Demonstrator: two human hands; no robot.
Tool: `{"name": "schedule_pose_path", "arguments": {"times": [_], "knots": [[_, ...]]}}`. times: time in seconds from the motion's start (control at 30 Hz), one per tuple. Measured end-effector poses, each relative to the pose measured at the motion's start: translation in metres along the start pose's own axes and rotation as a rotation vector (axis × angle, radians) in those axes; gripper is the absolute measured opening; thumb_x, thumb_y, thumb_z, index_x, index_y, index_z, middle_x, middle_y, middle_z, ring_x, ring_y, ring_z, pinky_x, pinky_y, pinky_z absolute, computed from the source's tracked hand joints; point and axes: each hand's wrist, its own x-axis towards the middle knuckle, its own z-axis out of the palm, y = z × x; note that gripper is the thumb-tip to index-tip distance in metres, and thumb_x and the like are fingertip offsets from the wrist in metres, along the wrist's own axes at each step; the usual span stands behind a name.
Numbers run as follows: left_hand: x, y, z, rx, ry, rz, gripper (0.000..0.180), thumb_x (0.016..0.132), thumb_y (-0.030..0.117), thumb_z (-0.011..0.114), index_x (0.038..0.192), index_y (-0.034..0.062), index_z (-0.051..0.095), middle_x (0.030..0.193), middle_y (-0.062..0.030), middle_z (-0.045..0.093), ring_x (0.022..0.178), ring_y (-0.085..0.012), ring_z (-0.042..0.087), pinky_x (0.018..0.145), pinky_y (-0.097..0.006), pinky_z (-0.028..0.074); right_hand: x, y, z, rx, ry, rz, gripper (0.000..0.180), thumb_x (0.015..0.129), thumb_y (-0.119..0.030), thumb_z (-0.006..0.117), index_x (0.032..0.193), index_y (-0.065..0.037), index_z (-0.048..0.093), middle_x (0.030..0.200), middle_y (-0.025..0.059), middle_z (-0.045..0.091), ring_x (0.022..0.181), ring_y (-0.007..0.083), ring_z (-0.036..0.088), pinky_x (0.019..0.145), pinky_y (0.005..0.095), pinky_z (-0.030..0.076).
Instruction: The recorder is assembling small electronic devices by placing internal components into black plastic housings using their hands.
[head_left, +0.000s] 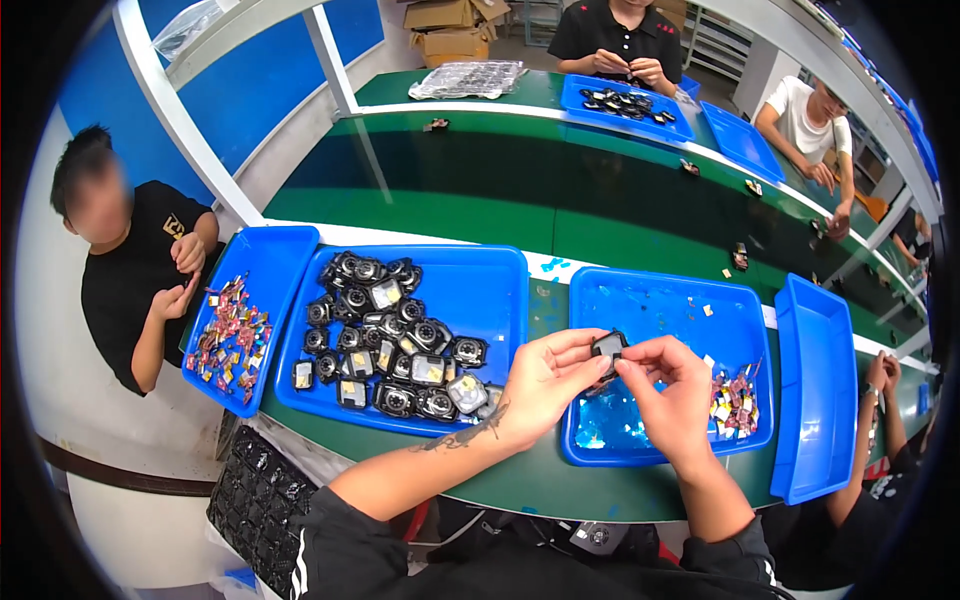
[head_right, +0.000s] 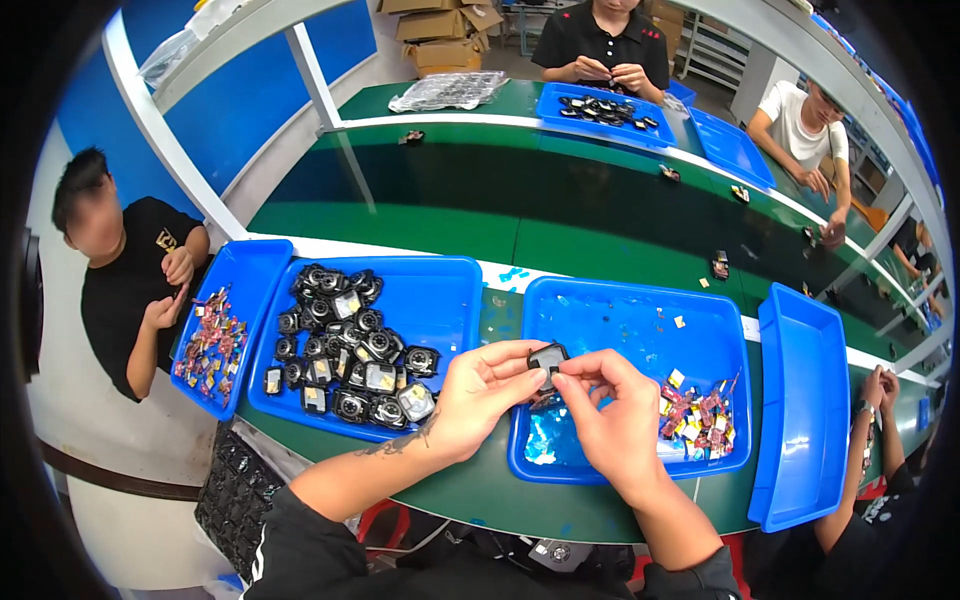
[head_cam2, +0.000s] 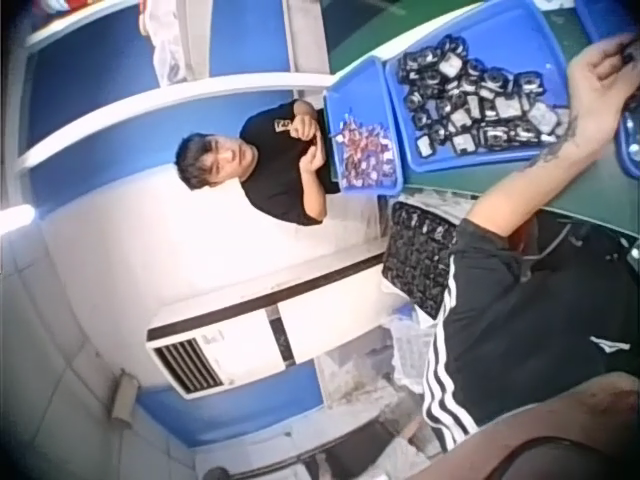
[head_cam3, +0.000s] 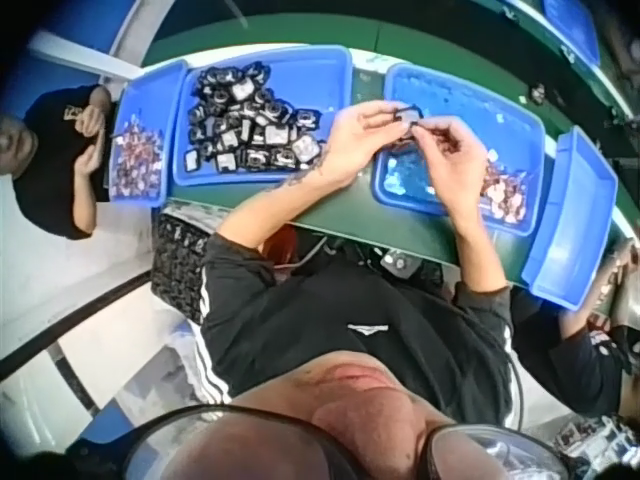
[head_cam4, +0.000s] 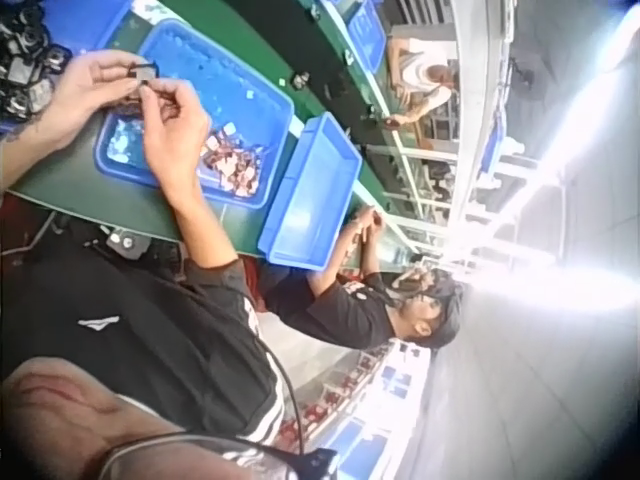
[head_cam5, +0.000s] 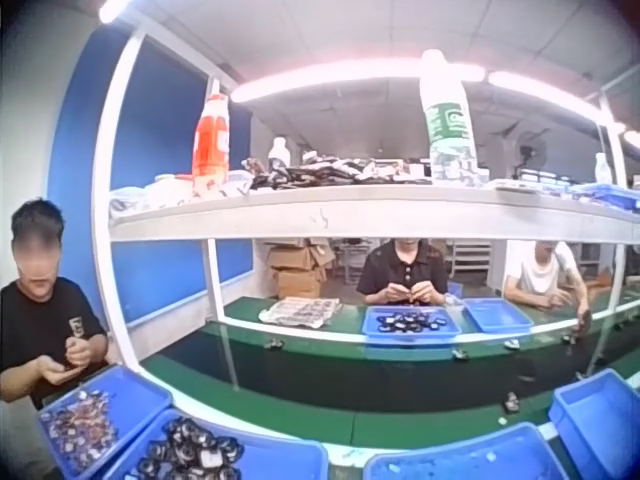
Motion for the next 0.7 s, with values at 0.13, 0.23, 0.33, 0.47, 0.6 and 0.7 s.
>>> {"name": "schedule_pose_path", "arguments": {"times": [0.13,0.23,0.33,0.47,0.6,0.7], "knots": [[0.0,-0.003,0.0,0.045,-0.088,0.087,0.042,0.09,0.001,0.061,0.13,-0.0062,0.049,0.118,-0.0156,0.06,0.106,-0.0144,0.059,0.093,-0.028,0.049,-0.001,-0.011,-0.006,-0.15,0.011,-0.039,0.008,0.078,-0.001,0.071,0.085,-0.001,0.067,0.074,0.0052,0.067,0.065,0.0076,0.06,0.05,0.021,0.041],[-0.003,-0.005,0.001,0.11,-0.12,0.136,0.042,0.091,0.001,0.059,0.131,-0.0052,0.049,0.119,-0.0141,0.061,0.105,-0.0143,0.06,0.092,-0.027,0.05,-0.001,-0.014,-0.005,-0.152,0.001,-0.069,0.007,0.078,-0.001,0.071,0.084,-0.002,0.067,0.075,0.0059,0.068,0.065,0.0085,0.061,0.051,0.0215,0.042],[-0.004,-0.006,0.0,0.107,-0.135,0.146,0.04,0.092,0.002,0.058,0.132,-0.004,0.049,0.118,-0.0126,0.061,0.104,-0.0144,0.06,0.091,-0.027,0.05,-0.003,-0.016,-0.003,-0.122,0.005,-0.092,0.006,0.078,-0.001,0.071,0.084,-0.001,0.067,0.075,0.007,0.068,0.066,0.0105,0.062,0.053,0.0228,0.043],[-0.006,-0.007,0.002,0.138,-0.14,0.149,0.04,0.093,0.002,0.057,0.132,-0.0032,0.049,0.117,-0.0118,0.062,0.104,-0.0139,0.06,0.089,-0.026,0.051,-0.003,-0.014,-0.006,-0.143,-0.003,-0.142,0.007,0.078,0.0,0.071,0.083,0.0,0.067,0.075,0.0091,0.068,0.067,0.0142,0.063,0.057,0.0252,0.047],[-0.006,-0.004,0.004,0.193,-0.151,0.16,0.039,0.093,0.001,0.055,0.131,-0.0044,0.049,0.119,-0.0134,0.061,0.106,-0.0146,0.059,0.092,-0.027,0.049,-0.002,-0.012,-0.008,-0.108,-0.006,-0.152,0.007,0.077,0.001,0.071,0.083,0.001,0.067,0.075,0.0098,0.067,0.066,0.0154,0.063,0.059,0.026,0.048],[-0.007,-0.005,0.002,0.222,-0.146,0.136,0.037,0.093,0.0,0.054,0.13,-0.0059,0.05,0.121,-0.0151,0.06,0.108,-0.0162,0.058,0.095,-0.029,0.048,-0.002,-0.012,-0.008,-0.113,-0.013,-0.146,0.008,0.077,0.002,0.071,0.084,0.001,0.068,0.075,0.0101,0.068,0.066,0.0159,0.063,0.06,0.0257,0.049]]}}
